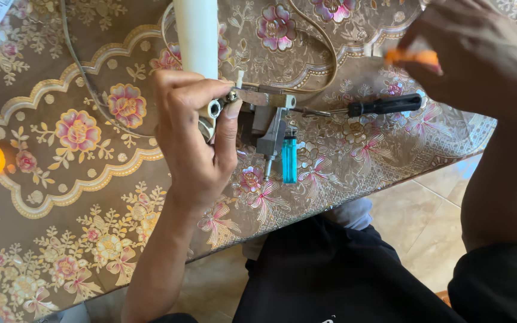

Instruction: The person disassembles a white handheld electric appliance on a table, using screwdrivers and a wrench to remove screws and separate its plastic housing and internal motor parts. They manipulate the detached components by hand and continue unscrewing the housing throughout the clip.

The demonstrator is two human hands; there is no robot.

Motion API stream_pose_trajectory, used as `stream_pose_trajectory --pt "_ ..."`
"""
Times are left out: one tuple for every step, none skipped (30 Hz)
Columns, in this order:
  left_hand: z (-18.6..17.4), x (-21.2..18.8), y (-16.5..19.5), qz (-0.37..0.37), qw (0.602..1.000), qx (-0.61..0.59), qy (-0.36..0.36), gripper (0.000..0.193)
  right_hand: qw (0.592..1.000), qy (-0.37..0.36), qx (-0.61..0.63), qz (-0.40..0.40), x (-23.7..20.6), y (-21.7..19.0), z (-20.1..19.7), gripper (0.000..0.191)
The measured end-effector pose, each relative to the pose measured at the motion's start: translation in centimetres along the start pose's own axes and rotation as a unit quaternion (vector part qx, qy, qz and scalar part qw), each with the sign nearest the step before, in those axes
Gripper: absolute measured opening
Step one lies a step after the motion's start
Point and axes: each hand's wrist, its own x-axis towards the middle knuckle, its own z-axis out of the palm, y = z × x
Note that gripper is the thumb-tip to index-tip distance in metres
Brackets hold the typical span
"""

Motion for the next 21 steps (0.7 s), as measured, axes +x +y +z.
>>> stream_pose_trajectory --pt "0.0 0.1 0.0 -0.003 1.0 -0.011 0.0 0.018 0.999 0.028 0.024 0.005 0.0 -0.2 -0.2 0.02" --pt "0.0 0.3 -0.1 -0.006 1.0 -0.023 0.0 0.017 0.997 0.056 0.048 -0.001 0.2 -0.5 -0.6 0.02" --pt "0.0 0.3 -0.1 -0.016 0.999 -0.034 -0.001 0.016 0.994 0.085 0.074 -0.018 0.6 -0.8 -0.9 0.02" --pt "-0.1 0.4 0.0 -0.02 0.999 -0.039 0.002 0.016 0.988 0.113 0.1 -0.039 1.3 -1.3 -1.4 0.019" --pt "-0.1 0.5 0.1 -0.025 0.999 -0.044 0.004 0.015 0.98 0.14 0.123 -0.069 2.3 -1.7 -1.9 0.019" --pt "-0.1 0.8 0.0 -0.02 0.999 -0.044 0.011 0.015 0.97 0.168 0.142 -0.102 3.4 -2.1 -2.4 0.019" --pt "-0.2 1.0 0.0 -0.014 0.999 -0.041 0.016 0.015 0.958 0.194 0.158 -0.14 4.7 -2.6 -2.9 0.019" --pt "-0.2 1.3 -0.1 -0.008 0.999 -0.037 0.022 0.015 0.944 0.218 0.173 -0.176 6.2 -2.9 -3.2 0.019" --pt "-0.3 1.6 -0.1 -0.004 0.999 -0.028 0.025 0.015 0.93 0.242 0.182 -0.211 7.7 -3.4 -3.4 0.019" --pt "-0.3 1.9 -0.2 0.0 1.0 -0.016 0.026 0.015 0.914 0.268 0.188 -0.238 8.9 -3.8 -3.5 0.02" --pt "-0.4 2.2 -0.2 0.004 1.0 -0.005 0.026 0.016 0.902 0.293 0.19 -0.253 10.0 -4.3 -3.4 0.02" --pt "-0.4 2.6 -0.3 0.01 1.0 0.007 0.025 0.016 0.896 0.314 0.188 -0.251 10.4 -4.7 -3.4 0.02" --pt "-0.5 2.9 -0.5 0.007 1.0 0.012 0.02 0.017 0.893 0.33 0.183 -0.244 10.6 -5.2 -3.1 0.02" --pt "-0.6 3.2 -0.7 0.004 1.0 0.016 0.015 0.017 0.894 0.349 0.173 -0.221 10.3 -5.7 -2.7 0.023" --pt "-0.5 3.3 -0.7 -0.012 1.0 0.007 0.008 0.019 0.902 0.331 0.193 -0.201 9.9 -5.8 -2.5 0.024" --pt "-0.4 3.4 -0.7 -0.029 1.0 -0.001 -0.002 0.02 0.908 0.311 0.216 -0.18 9.4 -5.8 -2.3 0.025" --pt "-0.5 3.4 -0.8 -0.017 1.0 0.006 -0.002 0.019 0.909 0.302 0.231 -0.17 9.2 -5.7 -1.9 0.025" --pt "-0.4 3.5 -0.9 -0.003 1.0 0.013 -0.002 0.019 0.91 0.292 0.246 -0.16 9.0 -5.6 -1.6 0.025" --pt "-0.4 3.4 -1.0 0.0 1.0 0.015 -0.006 0.019 0.91 0.289 0.252 -0.159 8.9 -5.4 -1.3 0.024" --pt "-0.3 3.4 -1.1 0.002 1.0 0.017 -0.009 0.02 0.91 0.292 0.25 -0.157 8.9 -5.3 -1.1 0.025" --pt "-0.3 3.3 -1.1 -0.007 1.0 0.015 -0.012 0.021 0.91 0.294 0.248 -0.156 8.9 -5.2 -1.0 0.025"
